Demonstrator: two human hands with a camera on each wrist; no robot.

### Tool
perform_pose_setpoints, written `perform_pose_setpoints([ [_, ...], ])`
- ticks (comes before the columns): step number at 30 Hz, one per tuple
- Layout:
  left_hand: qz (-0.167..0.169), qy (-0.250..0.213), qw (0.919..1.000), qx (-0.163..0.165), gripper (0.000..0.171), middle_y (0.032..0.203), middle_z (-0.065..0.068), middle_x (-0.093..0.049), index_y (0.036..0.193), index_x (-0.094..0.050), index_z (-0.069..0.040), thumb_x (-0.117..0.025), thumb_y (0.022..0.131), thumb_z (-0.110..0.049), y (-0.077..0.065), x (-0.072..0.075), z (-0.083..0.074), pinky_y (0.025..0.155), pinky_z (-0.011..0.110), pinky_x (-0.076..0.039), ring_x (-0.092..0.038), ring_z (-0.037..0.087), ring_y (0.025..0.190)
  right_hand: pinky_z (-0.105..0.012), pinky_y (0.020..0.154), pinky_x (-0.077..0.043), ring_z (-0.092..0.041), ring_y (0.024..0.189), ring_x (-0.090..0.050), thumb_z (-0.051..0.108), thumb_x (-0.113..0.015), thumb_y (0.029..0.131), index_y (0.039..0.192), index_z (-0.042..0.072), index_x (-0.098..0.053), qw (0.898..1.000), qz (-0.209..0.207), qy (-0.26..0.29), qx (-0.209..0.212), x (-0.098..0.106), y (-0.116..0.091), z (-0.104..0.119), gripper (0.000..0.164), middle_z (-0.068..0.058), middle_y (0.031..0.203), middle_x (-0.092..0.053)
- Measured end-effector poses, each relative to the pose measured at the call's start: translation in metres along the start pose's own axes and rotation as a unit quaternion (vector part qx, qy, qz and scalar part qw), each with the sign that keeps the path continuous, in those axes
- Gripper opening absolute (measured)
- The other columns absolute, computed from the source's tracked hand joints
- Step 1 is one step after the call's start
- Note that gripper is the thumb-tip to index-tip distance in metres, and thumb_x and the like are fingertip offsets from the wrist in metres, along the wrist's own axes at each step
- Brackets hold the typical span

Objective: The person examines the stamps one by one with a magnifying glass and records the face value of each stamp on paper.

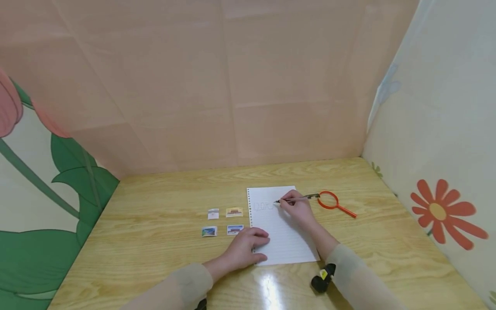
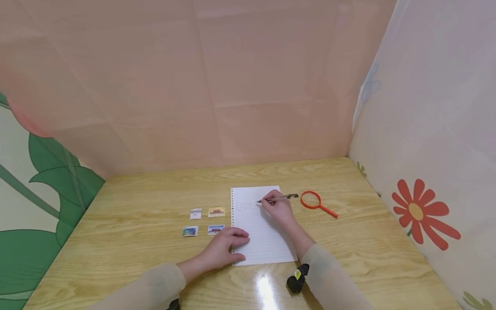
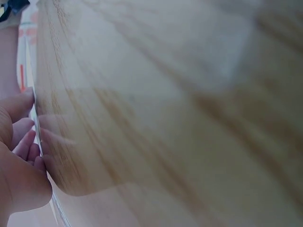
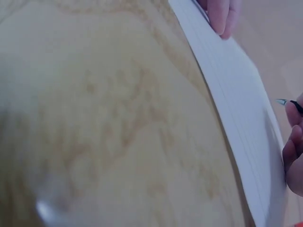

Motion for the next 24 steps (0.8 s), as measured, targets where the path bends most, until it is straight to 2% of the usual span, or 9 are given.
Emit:
perform_pose_setpoints([
  [6,-0.002,0.0,1.0,-0.001,0.048,0.132,-0.005,-0.059,0.127,-0.067,-0.012,-0.08,0.083,-0.027,-0.001,0.002,-0.002,0.109,0.034,-0.035,-0.05,0.014,0.124,-0.022,0.063,-0.043,-0.017,0.076,-0.052,0.012,-0.071,0.091,0.1,0.007,-0.065,1.0,0.018,-0.006,0.008,0.008,-0.002,0.004,0.012,-0.006,0.09,-0.061],
  [10,-0.006,-0.001,1.0,-0.002,0.048,0.132,-0.005,-0.06,0.127,-0.067,-0.012,-0.081,0.083,-0.027,-0.001,0.002,-0.002,0.108,0.034,-0.036,-0.05,0.014,0.123,-0.02,0.061,-0.045,-0.015,0.075,-0.059,0.007,-0.067,0.093,0.101,0.006,-0.062,0.997,0.028,0.027,0.06,0.013,-0.001,0.009,0.009,-0.005,0.088,-0.066],
  [14,-0.007,0.0,1.0,-0.002,0.048,0.132,-0.006,-0.06,0.127,-0.067,-0.012,-0.081,0.083,-0.027,-0.001,0.001,0.0,0.107,0.034,-0.036,-0.051,0.014,0.123,-0.018,0.059,-0.048,-0.02,0.075,-0.066,-0.002,-0.063,0.093,0.1,0.002,-0.06,0.991,0.035,0.067,0.109,0.018,-0.002,0.012,0.009,-0.007,0.082,-0.069],
  [21,-0.002,-0.002,1.0,0.009,0.049,0.132,-0.007,-0.059,0.127,-0.067,-0.013,-0.08,0.083,-0.028,-0.001,0.0,0.001,0.108,0.034,-0.036,-0.05,0.013,0.123,-0.02,0.061,-0.052,-0.018,0.079,-0.068,0.0,-0.07,0.09,0.105,-0.002,-0.064,0.994,0.024,0.05,0.093,0.036,-0.006,0.014,0.016,-0.017,0.091,-0.072],
  [24,-0.003,-0.003,0.9999,0.012,0.049,0.131,-0.007,-0.059,0.127,-0.067,-0.013,-0.081,0.082,-0.028,-0.002,0.001,0.0,0.108,0.033,-0.036,-0.05,0.013,0.123,-0.019,0.066,-0.055,-0.02,0.086,-0.07,-0.004,-0.069,0.089,0.109,-0.006,-0.064,0.991,0.041,0.064,0.112,0.042,-0.009,0.019,0.021,-0.024,0.097,-0.071],
])
Point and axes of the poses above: each hand's wrist, its own y-axis towards the middle knuckle, its own x-axis out of the back of the hand, z = x × y, the point moved 9 cm from there along y, towards the middle knuckle
